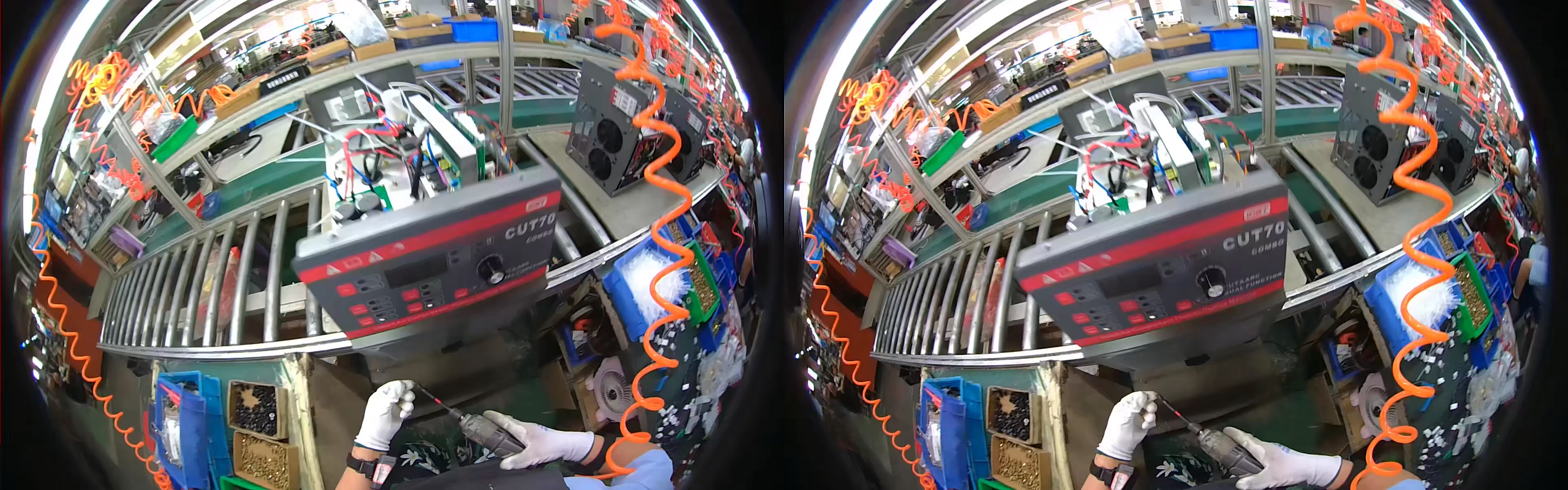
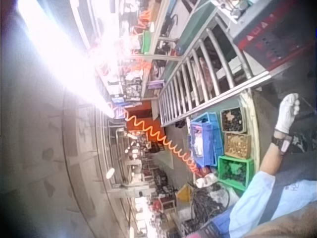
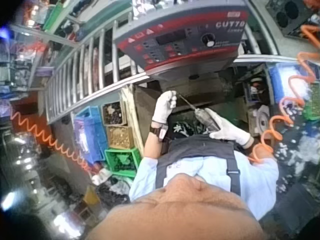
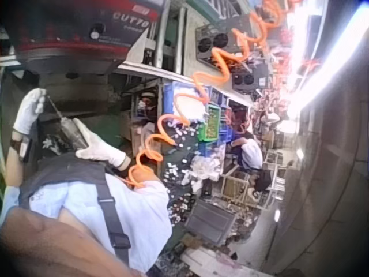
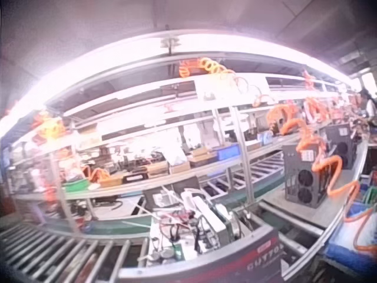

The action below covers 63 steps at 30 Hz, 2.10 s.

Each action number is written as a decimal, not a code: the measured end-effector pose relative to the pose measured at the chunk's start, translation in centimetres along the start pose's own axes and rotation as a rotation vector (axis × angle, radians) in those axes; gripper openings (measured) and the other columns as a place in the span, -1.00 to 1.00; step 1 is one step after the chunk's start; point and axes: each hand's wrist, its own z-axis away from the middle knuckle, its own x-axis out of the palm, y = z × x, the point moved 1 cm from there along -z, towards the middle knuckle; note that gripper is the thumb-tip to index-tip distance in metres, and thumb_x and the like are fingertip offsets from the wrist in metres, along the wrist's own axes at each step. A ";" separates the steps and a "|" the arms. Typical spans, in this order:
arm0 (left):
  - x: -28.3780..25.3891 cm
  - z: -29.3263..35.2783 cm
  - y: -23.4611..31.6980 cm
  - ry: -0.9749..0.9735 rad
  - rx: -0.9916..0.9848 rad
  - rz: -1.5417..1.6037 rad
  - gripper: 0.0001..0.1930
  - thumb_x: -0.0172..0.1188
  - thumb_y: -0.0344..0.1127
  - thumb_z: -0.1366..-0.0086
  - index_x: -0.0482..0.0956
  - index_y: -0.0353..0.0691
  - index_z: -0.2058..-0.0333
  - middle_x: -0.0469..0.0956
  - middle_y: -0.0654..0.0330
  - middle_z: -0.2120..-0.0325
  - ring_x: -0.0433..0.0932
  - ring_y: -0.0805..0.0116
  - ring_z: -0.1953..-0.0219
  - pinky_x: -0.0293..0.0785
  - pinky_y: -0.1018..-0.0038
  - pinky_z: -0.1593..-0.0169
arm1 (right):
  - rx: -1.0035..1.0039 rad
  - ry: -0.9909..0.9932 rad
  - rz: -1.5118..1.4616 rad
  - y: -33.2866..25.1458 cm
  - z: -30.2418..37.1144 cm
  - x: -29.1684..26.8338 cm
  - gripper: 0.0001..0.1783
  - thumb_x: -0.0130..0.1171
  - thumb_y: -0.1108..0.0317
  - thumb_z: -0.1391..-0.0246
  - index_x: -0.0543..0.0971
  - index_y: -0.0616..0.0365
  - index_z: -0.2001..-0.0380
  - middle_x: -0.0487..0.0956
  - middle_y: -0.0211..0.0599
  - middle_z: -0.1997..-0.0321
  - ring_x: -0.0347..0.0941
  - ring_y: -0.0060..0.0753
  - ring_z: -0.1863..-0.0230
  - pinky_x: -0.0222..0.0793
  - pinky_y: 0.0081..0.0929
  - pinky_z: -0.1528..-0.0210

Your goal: Use an electric screwdriver to disassemble and inspect the internal components of a plasma cutting machine on an assembly line.

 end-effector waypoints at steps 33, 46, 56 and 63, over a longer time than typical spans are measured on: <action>-10.3 -6.7 -0.3 -0.218 0.406 -0.649 -0.71 0.24 -0.24 -0.23 0.56 -0.40 0.23 0.54 0.18 0.54 0.38 0.60 0.64 0.28 0.73 0.55 | -0.484 0.110 0.417 21.1 -15.0 -0.4 0.14 0.34 0.24 0.23 -0.06 0.21 -0.38 0.43 0.05 -0.15 0.52 -0.10 0.01 0.44 -0.36 0.06; 0.9 -4.1 -1.5 -0.380 0.757 -0.802 -0.49 0.12 -0.05 -0.34 0.46 -0.48 0.02 0.29 0.41 0.72 0.17 0.68 0.69 0.03 0.70 0.60 | -1.044 0.534 0.031 24.8 -12.6 -2.0 0.26 0.29 0.53 0.36 -0.19 0.07 -0.42 0.55 -0.23 0.01 0.43 -0.64 0.39 0.34 -0.66 0.45; 13.0 -4.9 -0.9 -0.073 2.015 -2.531 -0.46 0.19 -0.22 -0.18 0.36 -0.06 -0.16 0.36 0.33 0.77 0.42 0.39 0.77 0.36 0.41 0.67 | -0.773 0.920 0.306 30.0 -7.1 -6.1 0.26 0.43 0.32 0.32 -0.15 0.44 -0.35 0.04 0.21 -0.39 0.00 -0.14 -0.41 -0.03 -0.34 -0.38; 13.1 -7.6 1.9 0.446 2.295 -2.507 -0.55 0.14 -0.34 0.00 0.57 0.12 0.05 0.33 0.33 0.79 0.39 0.32 0.79 0.34 0.36 0.70 | -0.830 0.728 -0.117 31.0 -9.4 -7.8 0.17 0.29 0.59 0.23 -0.18 -0.02 -0.39 0.27 -0.28 -0.27 0.29 -0.63 0.52 0.23 -0.66 0.54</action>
